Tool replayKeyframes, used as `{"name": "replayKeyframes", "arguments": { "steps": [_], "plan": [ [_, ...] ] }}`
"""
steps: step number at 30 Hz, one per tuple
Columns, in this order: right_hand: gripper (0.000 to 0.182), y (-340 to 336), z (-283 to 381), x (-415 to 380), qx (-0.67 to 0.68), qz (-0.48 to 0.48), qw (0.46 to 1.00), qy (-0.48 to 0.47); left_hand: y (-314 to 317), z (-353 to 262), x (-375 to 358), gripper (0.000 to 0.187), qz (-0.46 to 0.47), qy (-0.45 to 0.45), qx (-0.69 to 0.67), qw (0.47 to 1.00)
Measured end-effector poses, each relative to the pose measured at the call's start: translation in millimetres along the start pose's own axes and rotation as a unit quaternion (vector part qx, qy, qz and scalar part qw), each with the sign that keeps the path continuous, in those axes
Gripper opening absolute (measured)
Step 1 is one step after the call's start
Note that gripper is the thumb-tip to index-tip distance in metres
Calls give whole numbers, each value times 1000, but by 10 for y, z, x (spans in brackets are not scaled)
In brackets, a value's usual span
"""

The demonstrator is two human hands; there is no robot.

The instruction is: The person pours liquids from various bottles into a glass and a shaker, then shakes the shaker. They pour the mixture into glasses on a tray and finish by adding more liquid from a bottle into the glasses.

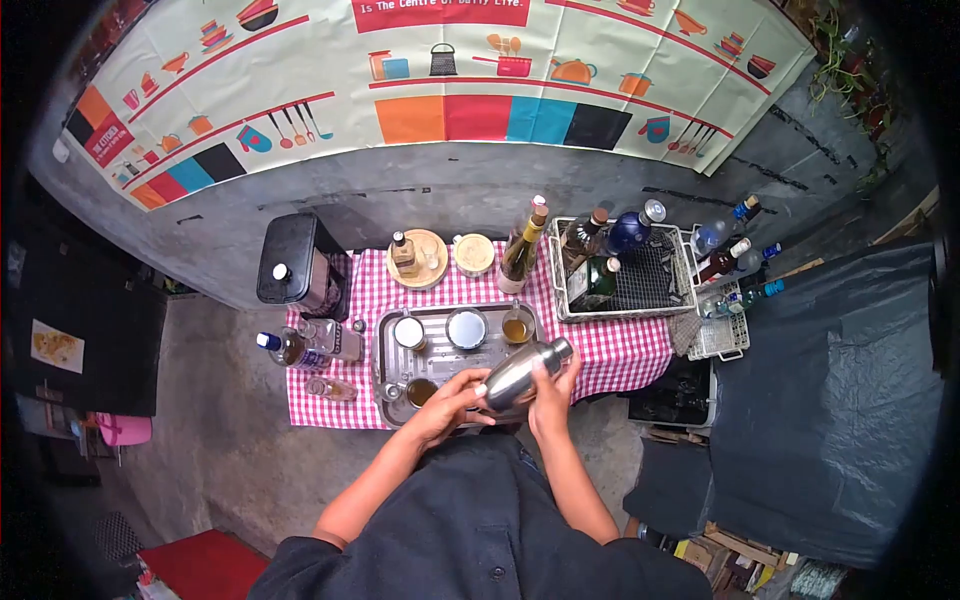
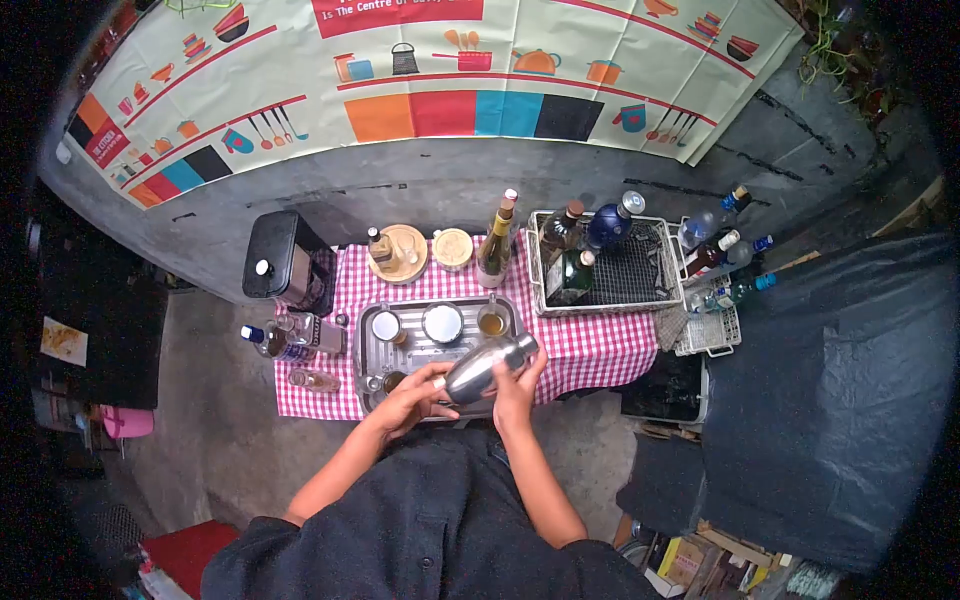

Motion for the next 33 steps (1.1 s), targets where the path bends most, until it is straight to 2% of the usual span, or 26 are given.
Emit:
{"name": "replayKeyframes", "arguments": {
  "steps": [1, 2, 3, 4, 6, 8, 10, 13, 14, 16, 17, 18, 19, 20, 22, 23, 24, 25, 26, 28, 29, 30, 32, 33],
  "plan": [
    [62, 91, 257, -99, -102, 13, 984, -143, -17, -23, -28, 45, 0, 1, -58, 998],
    [74, 236, 496, -266, -203, 28, 938, -281, -136, -5, -10, 45, 5, -1, -59, 998],
    [89, 400, 631, -434, -217, 45, 923, -315, -264, 40, 41, 47, 58, -14, -129, 990],
    [87, 523, 693, -569, -279, 91, 875, -385, -145, -57, 15, 50, 112, -27, -197, 974],
    [86, 877, 914, -904, -300, 195, 765, -535, -124, -146, -59, 47, 116, -11, -175, 978],
    [90, 1118, 955, -1139, -327, 222, 722, -568, -308, -179, -110, 44, 88, 18, -174, 981],
    [89, 1223, 901, -1196, -328, 221, 722, -567, -347, -259, -180, 45, 99, 11, -179, 979],
    [91, 1150, 675, -972, -277, 184, 806, -489, -329, -378, -280, 45, 68, 7, -150, 986],
    [86, 1009, 400, -805, -221, 135, 890, -376, -454, -333, -237, 46, 46, 14, -124, 991],
    [76, 875, 262, -608, -111, 47, 965, -232, -526, -321, -296, 45, 76, -43, -76, 993],
    [66, 812, 98, -495, -27, 41, 990, -132, -554, -316, -283, 43, 63, -28, -57, 996],
    [56, 733, -108, -386, 57, 36, 997, -28, -555, -339, -292, 43, 63, -27, -55, 996],
    [39, 662, -288, -291, 91, 36, 995, 36, -524, -343, -304, 43, 87, -35, -62, 994],
    [32, 551, -574, -123, 131, 57, 986, 82, -485, -328, -313, 45, 111, -45, -70, 990],
    [40, 542, -636, -64, 176, 52, 978, 95, -475, -299, -283, 45, 88, -43, -59, 993],
    [40, 537, -652, -44, 177, 54, 978, 94, -481, -299, -257, 46, 63, -37, -48, 996],
    [48, 516, -548, -55, 133, 22, 989, 53, -494, -305, -238, 47, 38, -31, -37, 998],
    [57, 489, -434, -74, 89, -12, 996, 11, -473, -297, -227, 46, 37, -34, -34, 998],
    [57, 498, -365, -109, 90, -12, 996, 9, -447, -296, -207, 46, 39, -34, -32, 998],
    [78, 572, 143, -294, -95, 2, 978, -187, -351, -239, -178, 52, 66, -58, -88, 992],
    [87, 613, 321, -381, -178, 9, 945, -273, -371, -188, -148, 52, 47, -49, -74, 995],
    [87, 746, 583, -571, -252, 31, 913, -318, -346, -165, -117, 52, 47, -49, -72, 995],
    [86, 837, 824, -776, -370, 72, 799, -469, -184, -157, -55, 52, 109, -31, -113, 987],
    [86, 867, 936, -857, -375, 80, 774, -503, -126, -172, -19, 52, 89, -5, -95, 991]
  ]
}}
Point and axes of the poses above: each hand's wrist, its own x-axis towards the middle knuckle, its own y-axis out of the palm, z = x × y, the point moved 7 cm from there along x, towards the middle knuckle, and after that the axes turned 15 degrees about -x, right-handed, at the moved point
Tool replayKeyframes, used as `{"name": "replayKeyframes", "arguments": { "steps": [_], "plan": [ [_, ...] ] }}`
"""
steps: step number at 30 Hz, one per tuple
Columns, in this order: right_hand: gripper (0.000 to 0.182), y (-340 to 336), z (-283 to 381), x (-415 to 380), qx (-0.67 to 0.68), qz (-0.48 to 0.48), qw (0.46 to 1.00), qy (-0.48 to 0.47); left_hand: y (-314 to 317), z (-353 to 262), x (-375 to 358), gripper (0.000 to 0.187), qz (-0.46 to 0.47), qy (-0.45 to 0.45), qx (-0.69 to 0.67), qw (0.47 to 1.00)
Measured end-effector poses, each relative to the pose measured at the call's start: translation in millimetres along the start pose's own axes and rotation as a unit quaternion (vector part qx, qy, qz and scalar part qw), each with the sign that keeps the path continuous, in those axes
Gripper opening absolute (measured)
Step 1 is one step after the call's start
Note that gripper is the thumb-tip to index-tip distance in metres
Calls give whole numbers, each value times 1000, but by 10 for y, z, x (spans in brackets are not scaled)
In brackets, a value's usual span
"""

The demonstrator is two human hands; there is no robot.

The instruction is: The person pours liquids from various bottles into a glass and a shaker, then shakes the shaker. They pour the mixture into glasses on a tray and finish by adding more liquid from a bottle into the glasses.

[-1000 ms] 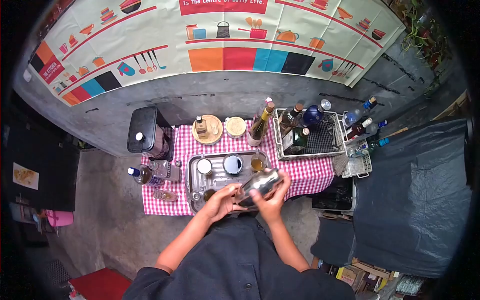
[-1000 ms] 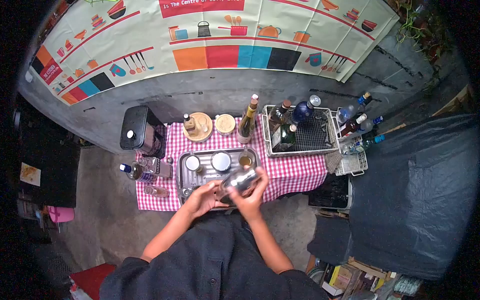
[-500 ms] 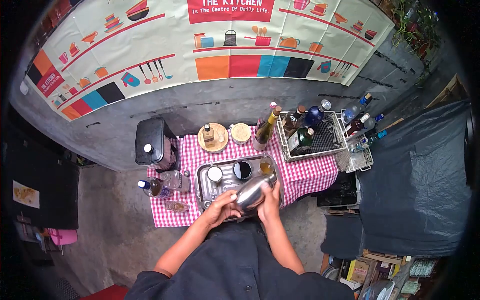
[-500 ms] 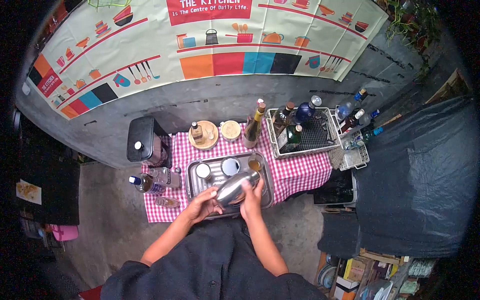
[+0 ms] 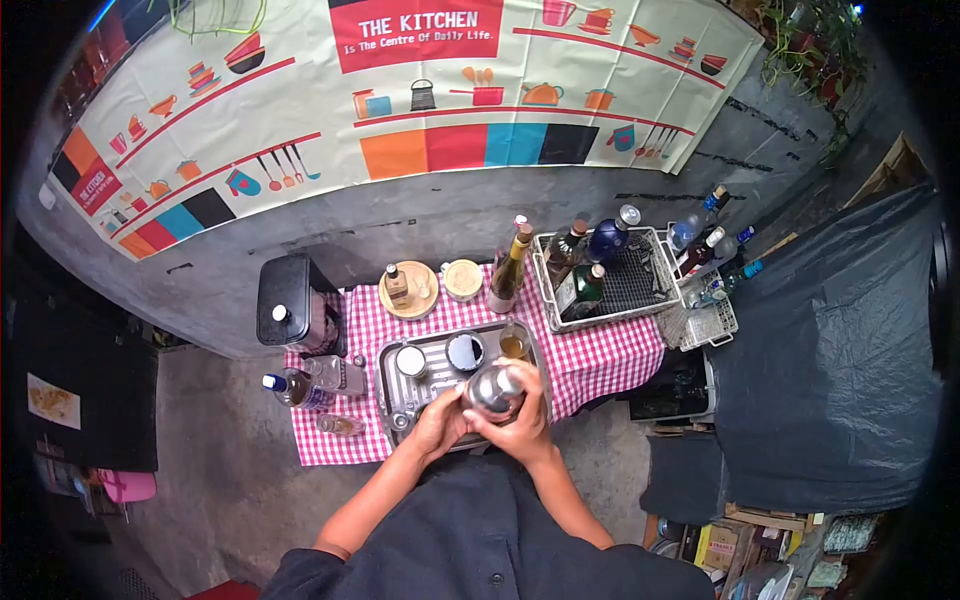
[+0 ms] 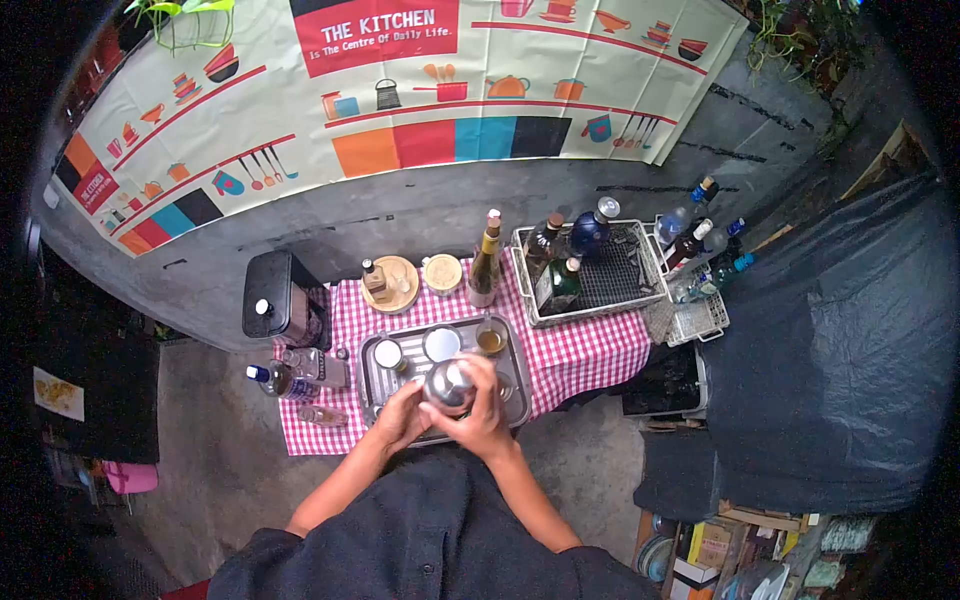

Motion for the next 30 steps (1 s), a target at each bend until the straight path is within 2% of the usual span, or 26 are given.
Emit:
{"name": "replayKeyframes", "arguments": {
  "steps": [1, 3, 5, 7, 9, 11, 13, 15, 16, 18, 19, 21, 22, 24, 25, 27, 28, 30],
  "plan": [
    [85, -46, 84, 42, -10, -1, 999, -42, 62, 26, 23, 52, 0, 2, 1, 1000],
    [86, -101, 15, 34, -7, -1, 999, -53, 142, 59, 66, 54, -9, 24, 3, 1000],
    [87, -126, -250, -22, 61, -10, 998, 0, 149, 141, 129, 53, -12, 31, 16, 999],
    [85, -105, -633, -160, 138, -6, 983, 122, 75, 248, 174, 53, -53, -11, 67, 996],
    [76, -116, -1042, -267, 219, -57, 944, 241, 110, 306, 219, 57, -86, -9, 116, 990],
    [67, 69, -1546, -582, 363, -72, 813, 448, 220, 386, 233, 63, -69, -17, 173, 982],
    [41, 164, -1782, -751, 483, -14, 693, 534, 285, 472, 275, 64, -73, -49, 164, 983],
    [22, 219, -1934, -930, 506, -19, 637, 581, 375, 562, 342, 63, -51, -27, 187, 981],
    [22, 207, -1963, -966, 506, -16, 634, 584, 350, 623, 385, 62, -50, -33, 191, 980],
    [34, 65, -2058, -978, 449, -46, 696, 558, 359, 679, 396, 61, -64, -32, 156, 985],
    [49, -57, -1974, -863, 428, -57, 733, 526, 383, 694, 409, 61, -73, -30, 124, 989],
    [70, -294, -1783, -645, 301, -69, 861, 404, 401, 750, 444, 61, -82, -27, 101, 991],
    [84, -406, -1605, -481, 265, -26, 903, 338, 390, 775, 478, 60, -81, -9, 53, 995],
    [86, -560, -1224, -267, 143, 21, 970, 197, 408, 834, 554, 55, -70, 13, -29, 997],
    [87, -605, -1039, -198, 76, 62, 989, 113, 490, 817, 575, 53, -9, 6, -46, 999],
    [82, -635, -749, -73, 68, 82, 992, -71, 365, 823, 592, 53, -78, 47, -46, 995],
    [80, -611, -701, -75, 87, 97, 988, -77, 300, 806, 585, 52, -95, 86, -28, 991],
    [81, -620, -729, -65, 117, 58, 989, -71, 342, 773, 595, 52, -93, 115, -9, 989]
  ]
}}
Point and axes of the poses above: each hand's wrist, its own x-axis towards the middle knuckle, its own y-axis out of the palm, z = x × y, the point moved 7 cm from there along x, towards the middle knuckle, and after that the axes turned 15 degrees about -x, right-handed, at the moved point
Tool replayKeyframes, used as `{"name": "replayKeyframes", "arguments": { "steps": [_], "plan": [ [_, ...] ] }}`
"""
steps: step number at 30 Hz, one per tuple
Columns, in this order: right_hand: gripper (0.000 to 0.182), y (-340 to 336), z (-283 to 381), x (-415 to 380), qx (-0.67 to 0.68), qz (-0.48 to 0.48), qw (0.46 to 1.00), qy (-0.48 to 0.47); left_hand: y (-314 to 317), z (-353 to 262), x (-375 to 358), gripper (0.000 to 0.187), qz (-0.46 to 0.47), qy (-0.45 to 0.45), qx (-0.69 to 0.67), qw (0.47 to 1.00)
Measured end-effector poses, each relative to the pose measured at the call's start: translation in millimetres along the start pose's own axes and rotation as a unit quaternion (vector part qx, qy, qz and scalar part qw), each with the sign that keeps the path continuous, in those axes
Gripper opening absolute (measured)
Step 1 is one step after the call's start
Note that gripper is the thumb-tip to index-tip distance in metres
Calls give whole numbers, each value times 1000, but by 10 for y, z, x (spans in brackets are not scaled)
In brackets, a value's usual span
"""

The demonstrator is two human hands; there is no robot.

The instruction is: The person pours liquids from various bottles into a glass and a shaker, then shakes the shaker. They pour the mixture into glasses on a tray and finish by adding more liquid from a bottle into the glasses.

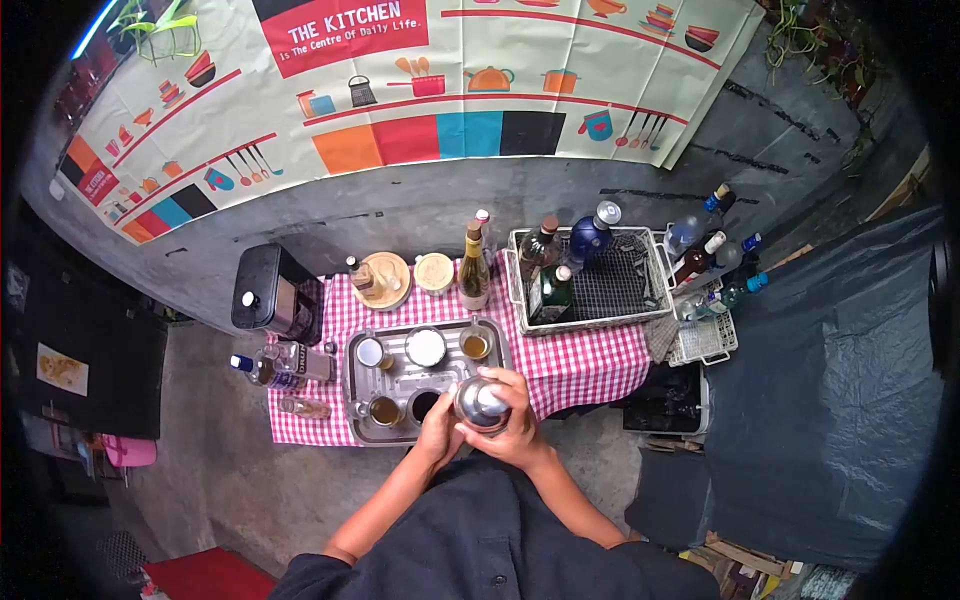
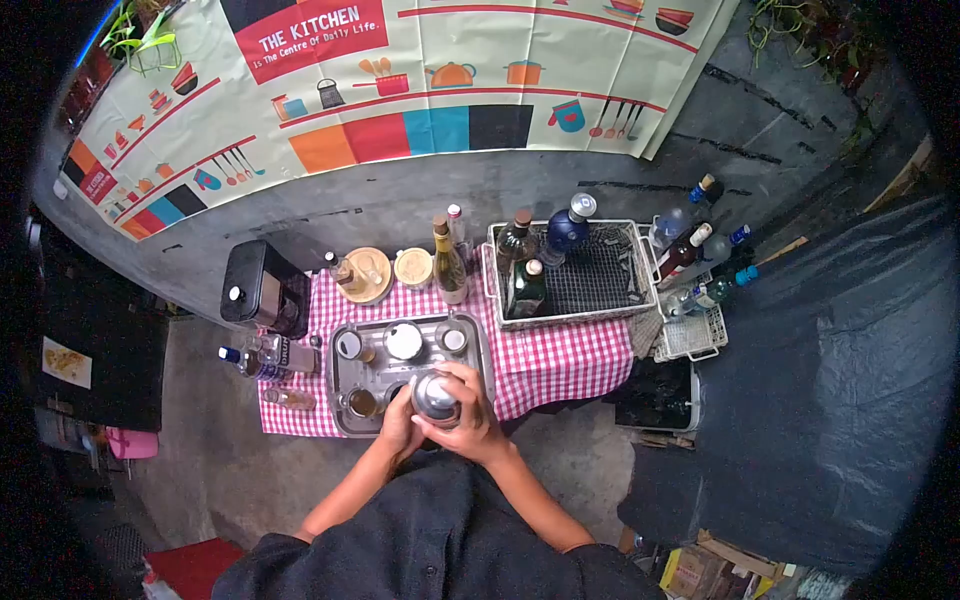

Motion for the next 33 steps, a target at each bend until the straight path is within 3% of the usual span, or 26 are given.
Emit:
{"name": "replayKeyframes", "arguments": {
  "steps": [1, 3, 4, 5, 7, 8, 9, 11, 13, 15, 16, 17, 19, 20, 21, 23, 25, 29, 30, 31, 33],
  "plan": [
    [83, -2, -69, -19, 19, -20, 1000, 14, 31, -47, -9, 52, -1, 30, 17, 999],
    [86, 34, -339, -89, 147, -70, 978, 132, 14, -105, -26, 54, 0, 40, 35, 999],
    [85, 56, -498, -154, 236, -93, 932, 258, 67, -150, -57, 56, -3, 50, 129, 990],
    [76, 49, -661, -209, 234, -100, 916, 311, 95, -206, -70, 59, -6, 61, 223, 973],
    [62, 243, -1004, -483, 400, -130, 756, 501, 43, -247, -101, 60, -18, 44, 267, 962],
    [43, 360, -1145, -601, 440, -110, 722, 522, 113, -275, -121, 57, 7, 35, 299, 954],
    [35, 491, -1117, -586, 514, -62, 660, 545, 174, -300, -137, 56, 31, 27, 329, 943],
    [35, 540, -1049, -675, 513, -88, 623, 584, 205, -379, -155, 51, 45, 46, 337, 939],
    [36, 628, -1001, -670, 525, -95, 626, 569, 140, -410, -162, 50, 40, 20, 309, 950],
    [37, 633, -970, -690, 441, -141, 664, 588, 28, -469, -172, 49, 23, 7, 271, 962],
    [40, 533, -889, -589, 341, -172, 743, 549, -43, -516, -180, 48, 10, -5, 222, 975],
    [57, 517, -803, -506, 305, -171, 797, 492, -109, -556, -196, 47, -2, -18, 175, 984],
    [72, 482, -470, -204, 167, -127, 913, 350, -282, -552, -205, 46, -5, -40, 133, 990],
    [83, 521, -313, -109, 134, -73, 929, 337, -449, -526, -158, 45, 12, -27, 79, 996],
    [81, 509, -69, 63, 16, -63, 972, 225, -532, -542, -135, 45, 30, -14, 24, 999],
    [82, 647, 284, 245, -29, -12, 996, 79, -270, -717, -282, 45, 16, -27, -2, 1000],
    [83, 741, 601, 396, -62, 4, 998, 5, -406, -798, -319, 46, 15, -25, -27, 999],
    [83, 975, 587, 372, -49, -3, 999, 20, -564, -965, -364, 47, 15, -11, -21, 1000],
    [83, 1031, 424, 302, -3, -31, 996, 79, -558, -994, -357, 46, 20, -20, -13, 1000],
    [83, 1079, 358, 279, -7, -33, 996, 78, -510, -1045, -362, 44, 11, -18, 4, 1000],
    [82, 1094, -47, 116, 164, -109, 929, 313, -715, -1114, -348, 42, -20, -47, 219, 974]
  ]
}}
Point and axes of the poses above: each hand's wrist, its own x-axis towards the middle knuckle, its own y-axis out of the palm, z = x × y, the point moved 7 cm from there along x, towards the middle knuckle, and after that the axes turned 15 degrees about -x, right-handed, at the moved point
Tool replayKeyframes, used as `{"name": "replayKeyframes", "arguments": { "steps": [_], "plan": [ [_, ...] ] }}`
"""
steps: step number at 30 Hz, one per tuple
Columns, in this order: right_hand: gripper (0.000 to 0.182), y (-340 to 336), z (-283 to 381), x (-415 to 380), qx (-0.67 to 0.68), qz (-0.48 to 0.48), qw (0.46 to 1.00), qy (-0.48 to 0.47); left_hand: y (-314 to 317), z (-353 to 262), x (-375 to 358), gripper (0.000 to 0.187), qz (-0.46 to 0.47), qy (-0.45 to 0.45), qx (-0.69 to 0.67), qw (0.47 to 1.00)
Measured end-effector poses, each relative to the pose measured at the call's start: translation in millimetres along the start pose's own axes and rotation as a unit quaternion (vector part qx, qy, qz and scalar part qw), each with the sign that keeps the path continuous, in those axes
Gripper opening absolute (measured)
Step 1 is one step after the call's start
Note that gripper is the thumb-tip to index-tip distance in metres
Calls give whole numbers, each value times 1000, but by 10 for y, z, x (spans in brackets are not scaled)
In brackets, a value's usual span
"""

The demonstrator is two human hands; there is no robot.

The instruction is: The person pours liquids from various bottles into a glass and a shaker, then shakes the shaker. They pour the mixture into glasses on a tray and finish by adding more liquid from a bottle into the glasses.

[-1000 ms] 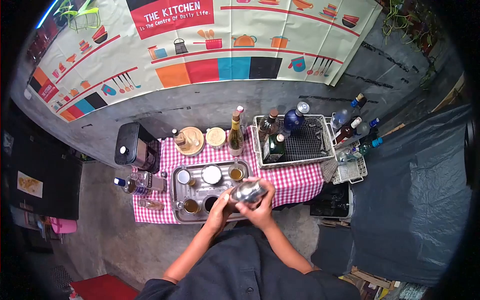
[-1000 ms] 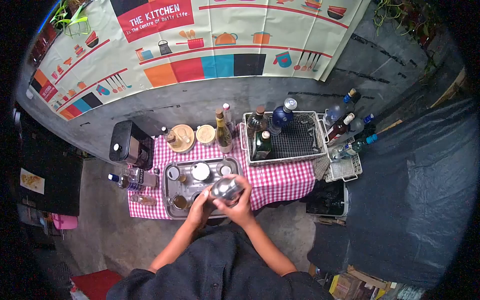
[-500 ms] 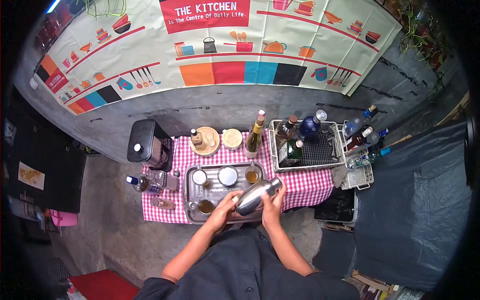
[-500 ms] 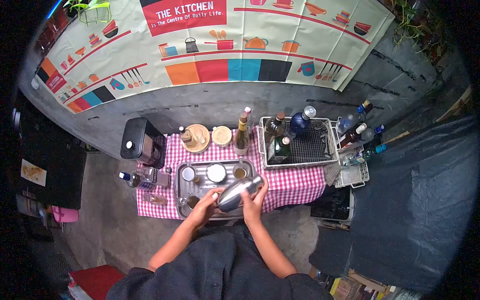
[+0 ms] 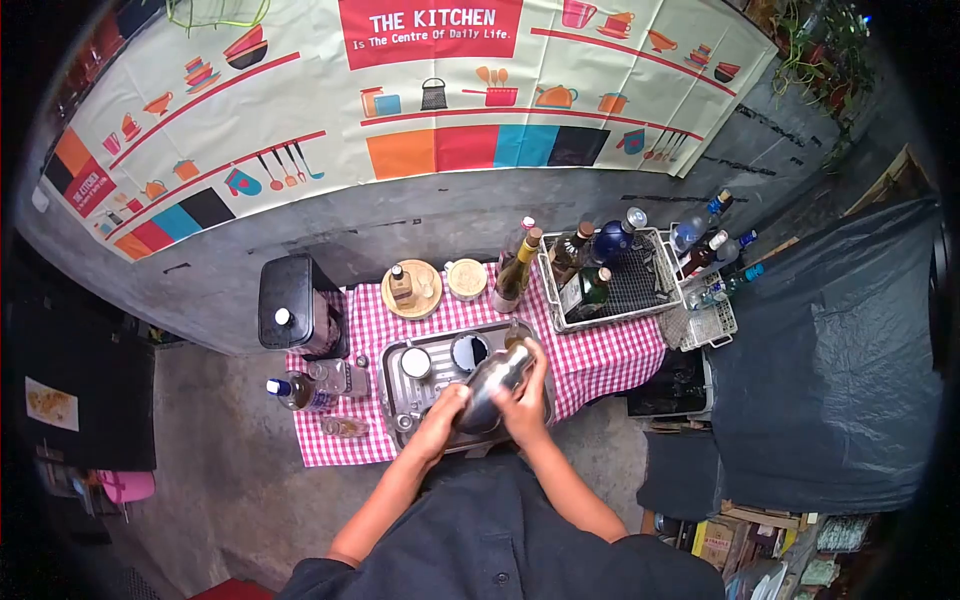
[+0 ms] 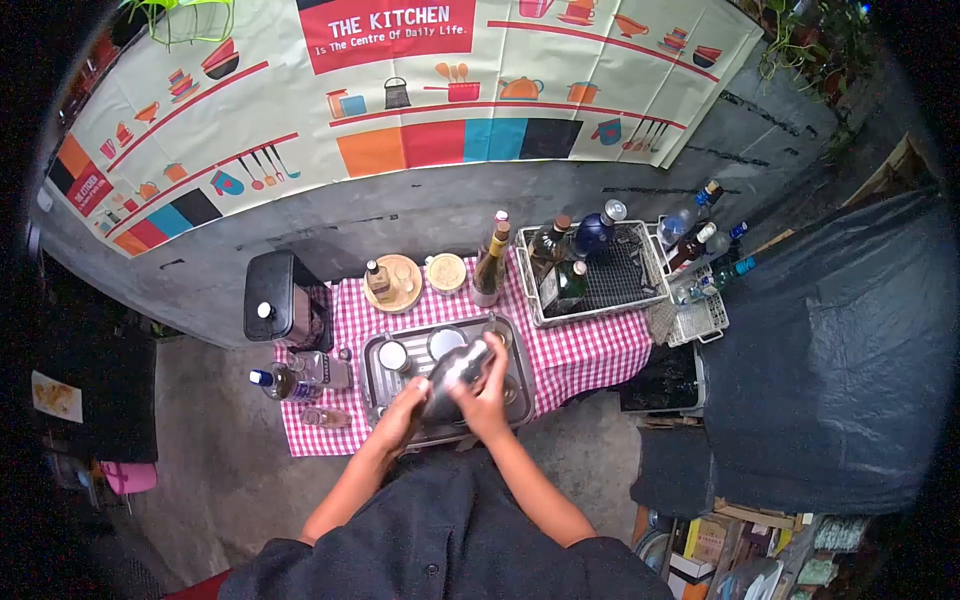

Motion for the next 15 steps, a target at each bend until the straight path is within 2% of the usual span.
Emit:
{"name": "replayKeyframes", "arguments": {
  "steps": [1, 2, 4, 5, 8, 9, 10, 11, 12, 13, 14, 15],
  "plan": [
    [68, 31, -159, -27, 98, 9, 984, 149, 117, -145, -88, 40, -18, -36, 40, 998],
    [50, 17, -482, -44, 181, -28, 958, 218, 136, -213, -106, 40, -18, -36, 41, 998],
    [48, 128, -619, -85, 341, 78, 881, 319, 241, -236, -132, 40, 48, -56, 29, 997],
    [54, 118, -707, -149, 367, 38, 862, 348, 283, -248, -118, 39, 62, -24, 17, 998],
    [52, 68, -822, -191, 352, 6, 866, 356, 304, -190, -52, 41, 60, -23, -2, 998],
    [42, 34, -845, -164, 373, 5, 860, 347, 286, -155, -24, 42, 49, -40, 0, 998],
    [42, 7, -881, -151, 373, 4, 861, 345, 285, -143, 7, 42, 50, -40, 0, 998],
    [40, -135, -882, -81, 285, -39, 916, 280, 253, -102, 36, 44, 28, -58, -41, 997],
    [45, -262, -807, -23, 193, -81, 955, 211, 223, -52, 60, 46, 6, -76, -82, 994],
    [66, -314, -585, 46, 107, -85, 977, 162, 240, -27, 96, 51, 17, -73, -119, 990],
    [78, -325, -299, 94, 47, -54, 994, 85, 224, 21, 156, 51, 16, -73, -119, 990],
    [81, -311, -106, 107, -20, -31, 999, 21, 228, 112, 219, 44, 19, -102, -203, 974]
  ]
}}
Point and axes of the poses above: each hand's wrist, its own x-axis towards the middle knuckle, its own y-axis out of the palm, z = x × y, the point moved 7 cm from there along x, towards the middle knuckle, and after that the axes turned 15 degrees about -x, right-handed, at the moved point
